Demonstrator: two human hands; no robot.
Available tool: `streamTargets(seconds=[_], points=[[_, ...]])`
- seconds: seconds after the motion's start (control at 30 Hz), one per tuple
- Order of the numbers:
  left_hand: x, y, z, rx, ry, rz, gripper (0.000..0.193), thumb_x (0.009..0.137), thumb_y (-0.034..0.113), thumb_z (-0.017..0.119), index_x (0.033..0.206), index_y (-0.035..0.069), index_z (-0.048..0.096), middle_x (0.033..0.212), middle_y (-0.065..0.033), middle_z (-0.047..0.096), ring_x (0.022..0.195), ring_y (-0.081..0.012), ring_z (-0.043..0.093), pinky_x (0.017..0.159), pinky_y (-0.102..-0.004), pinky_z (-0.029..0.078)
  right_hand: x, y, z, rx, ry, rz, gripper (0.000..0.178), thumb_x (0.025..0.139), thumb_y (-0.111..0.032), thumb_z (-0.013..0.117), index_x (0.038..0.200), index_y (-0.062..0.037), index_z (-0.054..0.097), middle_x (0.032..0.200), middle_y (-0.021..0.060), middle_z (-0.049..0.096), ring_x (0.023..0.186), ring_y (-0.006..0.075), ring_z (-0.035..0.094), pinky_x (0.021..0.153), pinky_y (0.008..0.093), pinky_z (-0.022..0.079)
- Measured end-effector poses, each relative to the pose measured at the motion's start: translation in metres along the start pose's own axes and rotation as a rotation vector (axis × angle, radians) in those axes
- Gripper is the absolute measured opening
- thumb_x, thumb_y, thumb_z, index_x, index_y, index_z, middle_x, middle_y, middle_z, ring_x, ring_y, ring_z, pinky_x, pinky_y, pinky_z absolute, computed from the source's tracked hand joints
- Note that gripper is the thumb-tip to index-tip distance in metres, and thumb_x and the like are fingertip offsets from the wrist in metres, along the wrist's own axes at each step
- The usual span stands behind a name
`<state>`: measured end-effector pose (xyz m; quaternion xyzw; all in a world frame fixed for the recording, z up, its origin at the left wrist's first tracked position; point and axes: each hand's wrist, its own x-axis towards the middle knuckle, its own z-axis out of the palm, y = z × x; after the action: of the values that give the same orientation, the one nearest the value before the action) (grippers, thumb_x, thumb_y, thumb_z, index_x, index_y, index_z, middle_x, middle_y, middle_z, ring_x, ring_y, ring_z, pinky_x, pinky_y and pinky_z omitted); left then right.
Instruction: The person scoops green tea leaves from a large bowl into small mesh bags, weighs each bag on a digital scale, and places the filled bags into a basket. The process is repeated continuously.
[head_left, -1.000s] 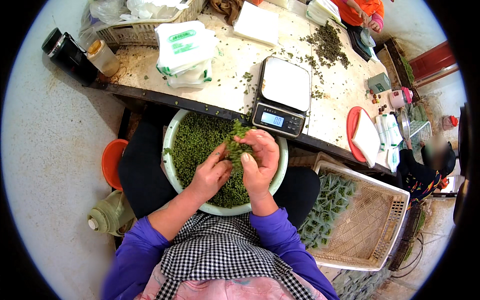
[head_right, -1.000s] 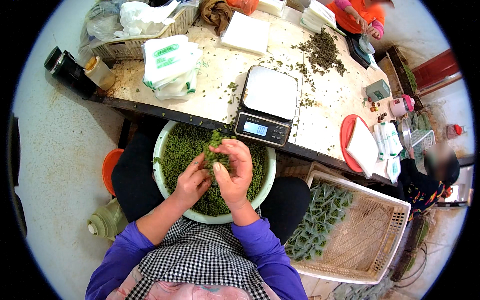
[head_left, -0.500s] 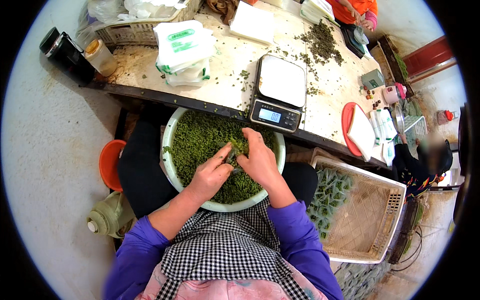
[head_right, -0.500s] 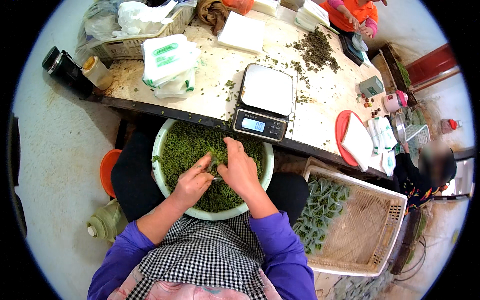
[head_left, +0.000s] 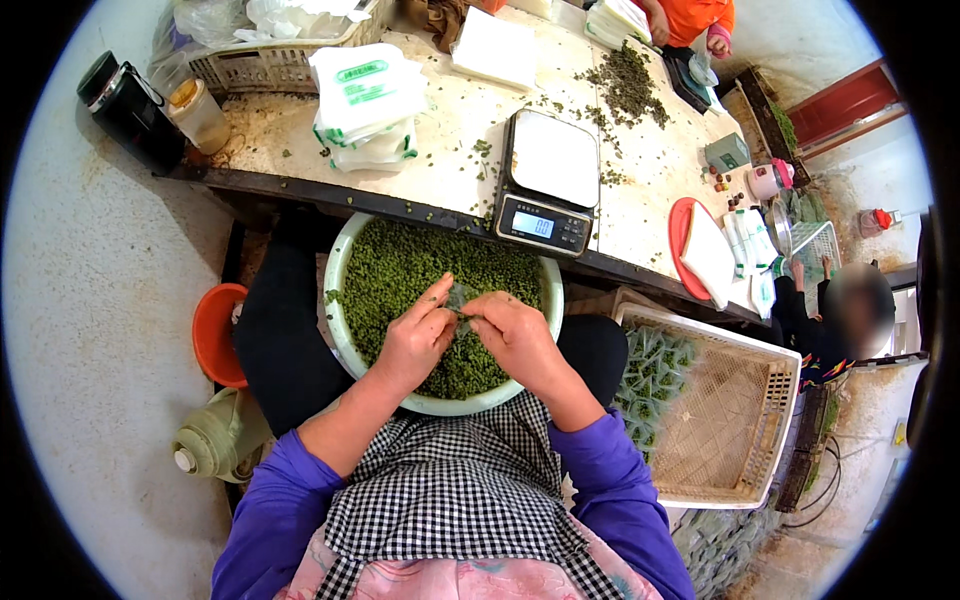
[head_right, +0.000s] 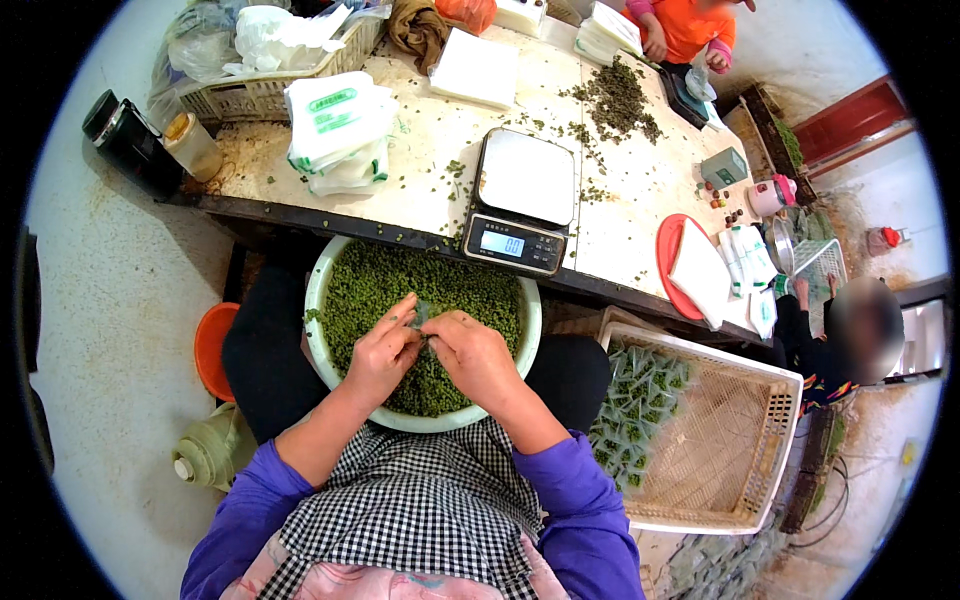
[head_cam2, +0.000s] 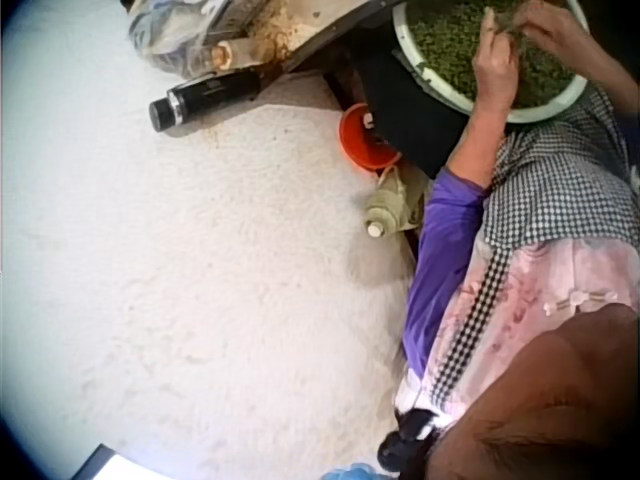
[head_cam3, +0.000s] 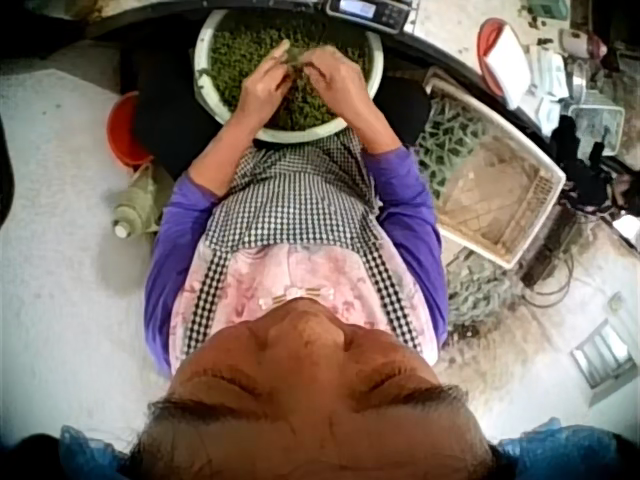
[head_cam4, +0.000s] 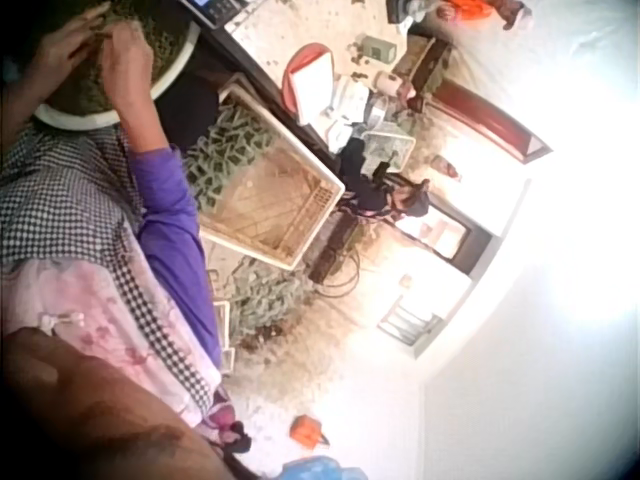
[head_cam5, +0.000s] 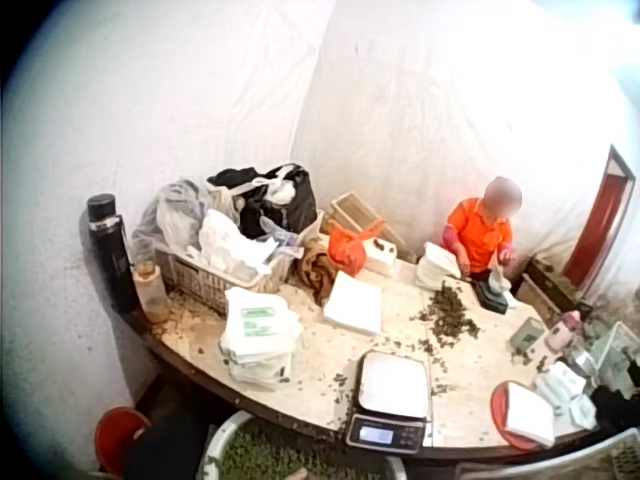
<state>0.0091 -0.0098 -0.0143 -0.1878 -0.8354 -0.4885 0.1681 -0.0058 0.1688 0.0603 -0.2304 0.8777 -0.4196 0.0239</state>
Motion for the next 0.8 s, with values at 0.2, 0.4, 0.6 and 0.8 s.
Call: streamTargets(seconds=[0.2,0.4,0.6,0.8], points=[[-0.006,0.003,0.001,-0.027,-0.052,-0.006,0.014,0.077,-0.004,0.074,0.089,0.0,0.069,0.138,-0.0211,0.055,0.107,-0.0298,0.069,0.081,-0.0358,0.061,0.021,-0.001,0.01,-0.463,0.075,0.226,0.039,0.081,-0.015,0.073,0.115,-0.0077,0.055,0.102,0.016,0.065,0.079,0.0387,0.067,0.068,0.046,0.054],[0.001,0.011,-0.01,-0.103,-0.011,-0.089,0.035,0.083,0.002,0.073,0.116,0.002,0.064,0.143,-0.0191,0.05,0.121,-0.0323,0.06,0.094,-0.0391,0.055,0.033,0.031,0.005,-0.488,0.029,0.174,0.014,0.082,-0.015,0.07,0.09,-0.0055,0.063,0.081,0.014,0.068,0.073,0.0363,0.067,0.062,0.046,0.052],[-0.003,-0.023,-0.005,-0.839,0.035,-0.716,0.06,0.101,0.022,0.059,0.152,0.011,0.031,0.144,-0.0128,0.047,0.124,-0.025,0.054,0.103,-0.0385,0.046,0.026,0.026,-0.027,0.129,0.11,0.289,0.008,0.086,-0.008,0.07,0.09,-0.0019,0.067,0.072,0.0062,0.065,0.064,0.0125,0.059,0.06,0.028,0.048],[-0.002,-0.032,-0.008,-0.902,0.1,-0.861,0.038,0.1,0.014,0.059,0.136,0.006,0.049,0.128,-0.0106,0.059,0.107,-0.0177,0.061,0.091,-0.0325,0.052,0.062,0.025,-0.058,0.582,0.541,0.502,0.009,0.09,-0.01,0.068,0.093,-0.0016,0.065,0.075,0.0001,0.064,0.058,0.005,0.051,0.05,0.0207,0.04]])
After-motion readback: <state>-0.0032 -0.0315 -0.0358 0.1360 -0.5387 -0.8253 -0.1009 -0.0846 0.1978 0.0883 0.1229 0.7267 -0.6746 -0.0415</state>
